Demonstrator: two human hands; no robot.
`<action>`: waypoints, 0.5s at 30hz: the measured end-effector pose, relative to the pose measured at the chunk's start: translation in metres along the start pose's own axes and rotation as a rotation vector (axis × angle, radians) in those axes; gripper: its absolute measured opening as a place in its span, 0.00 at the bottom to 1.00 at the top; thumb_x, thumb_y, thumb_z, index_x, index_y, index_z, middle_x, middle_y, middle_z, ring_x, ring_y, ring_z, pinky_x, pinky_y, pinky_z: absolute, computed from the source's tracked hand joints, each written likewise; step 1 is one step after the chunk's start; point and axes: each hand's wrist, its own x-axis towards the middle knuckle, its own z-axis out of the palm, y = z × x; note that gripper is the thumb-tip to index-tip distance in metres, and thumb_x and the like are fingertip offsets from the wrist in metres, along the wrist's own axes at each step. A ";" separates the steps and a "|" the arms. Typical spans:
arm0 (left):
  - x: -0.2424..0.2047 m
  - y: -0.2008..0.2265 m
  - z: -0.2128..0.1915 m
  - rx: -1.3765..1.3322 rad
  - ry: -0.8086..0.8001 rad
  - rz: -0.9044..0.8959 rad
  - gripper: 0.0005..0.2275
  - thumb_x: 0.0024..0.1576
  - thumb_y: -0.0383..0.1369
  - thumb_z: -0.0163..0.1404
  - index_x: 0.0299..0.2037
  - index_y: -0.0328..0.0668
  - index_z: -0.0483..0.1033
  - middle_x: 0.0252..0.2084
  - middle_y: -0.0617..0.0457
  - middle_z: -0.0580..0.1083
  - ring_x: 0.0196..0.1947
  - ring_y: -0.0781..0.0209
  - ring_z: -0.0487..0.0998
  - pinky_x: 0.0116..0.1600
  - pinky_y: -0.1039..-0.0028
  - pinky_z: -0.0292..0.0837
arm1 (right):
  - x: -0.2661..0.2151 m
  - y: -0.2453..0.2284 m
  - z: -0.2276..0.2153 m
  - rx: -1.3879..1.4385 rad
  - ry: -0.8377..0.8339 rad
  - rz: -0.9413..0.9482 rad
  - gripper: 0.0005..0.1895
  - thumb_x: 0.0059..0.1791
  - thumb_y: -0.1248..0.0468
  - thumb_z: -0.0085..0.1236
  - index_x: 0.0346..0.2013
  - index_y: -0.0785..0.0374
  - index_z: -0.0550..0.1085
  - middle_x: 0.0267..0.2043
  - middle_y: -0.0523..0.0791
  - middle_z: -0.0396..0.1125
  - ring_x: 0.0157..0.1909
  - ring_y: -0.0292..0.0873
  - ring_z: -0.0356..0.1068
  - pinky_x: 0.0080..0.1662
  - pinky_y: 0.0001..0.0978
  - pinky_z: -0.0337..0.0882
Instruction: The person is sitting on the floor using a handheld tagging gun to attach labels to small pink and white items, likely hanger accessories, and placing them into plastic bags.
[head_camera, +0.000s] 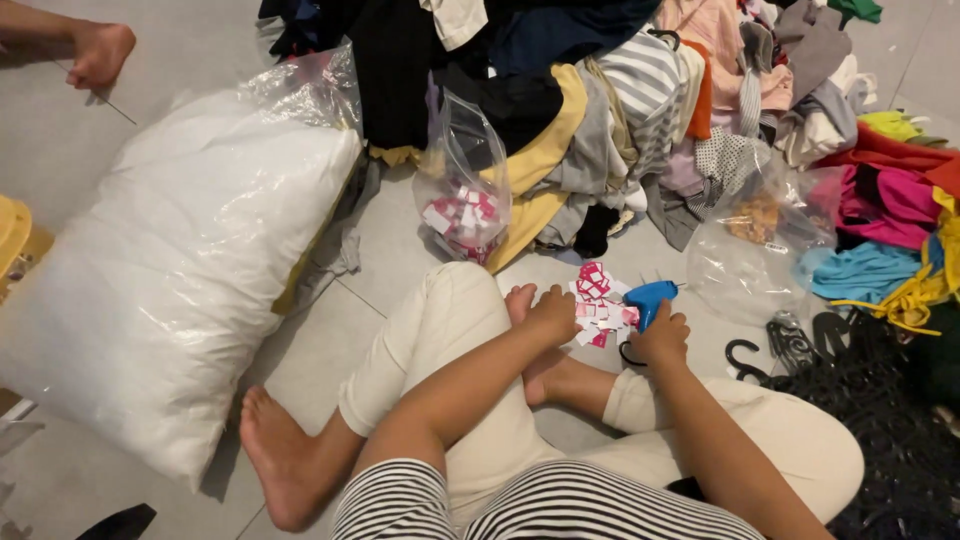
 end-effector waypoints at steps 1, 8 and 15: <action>0.003 0.001 -0.001 -0.001 -0.003 -0.002 0.25 0.57 0.38 0.58 0.59 0.26 0.71 0.51 0.34 0.69 0.53 0.37 0.77 0.64 0.49 0.70 | -0.006 -0.003 -0.004 0.000 -0.003 0.001 0.51 0.47 0.57 0.66 0.79 0.61 0.49 0.65 0.58 0.54 0.65 0.62 0.58 0.58 0.58 0.69; -0.019 0.026 -0.098 0.237 1.339 0.291 0.26 0.55 0.47 0.55 0.64 0.53 0.68 0.67 0.45 0.60 0.68 0.40 0.59 0.67 0.45 0.51 | 0.008 0.012 0.002 0.026 0.005 0.074 0.50 0.43 0.67 0.67 0.74 0.75 0.51 0.61 0.63 0.56 0.65 0.66 0.55 0.57 0.59 0.69; -0.024 -0.045 -0.139 -0.006 1.213 -0.196 0.24 0.42 0.24 0.68 0.49 0.42 0.74 0.76 0.38 0.53 0.70 0.12 0.57 0.67 0.34 0.65 | 0.006 0.015 -0.007 0.164 -0.041 0.298 0.48 0.37 0.61 0.77 0.63 0.75 0.59 0.59 0.62 0.53 0.66 0.64 0.50 0.59 0.58 0.61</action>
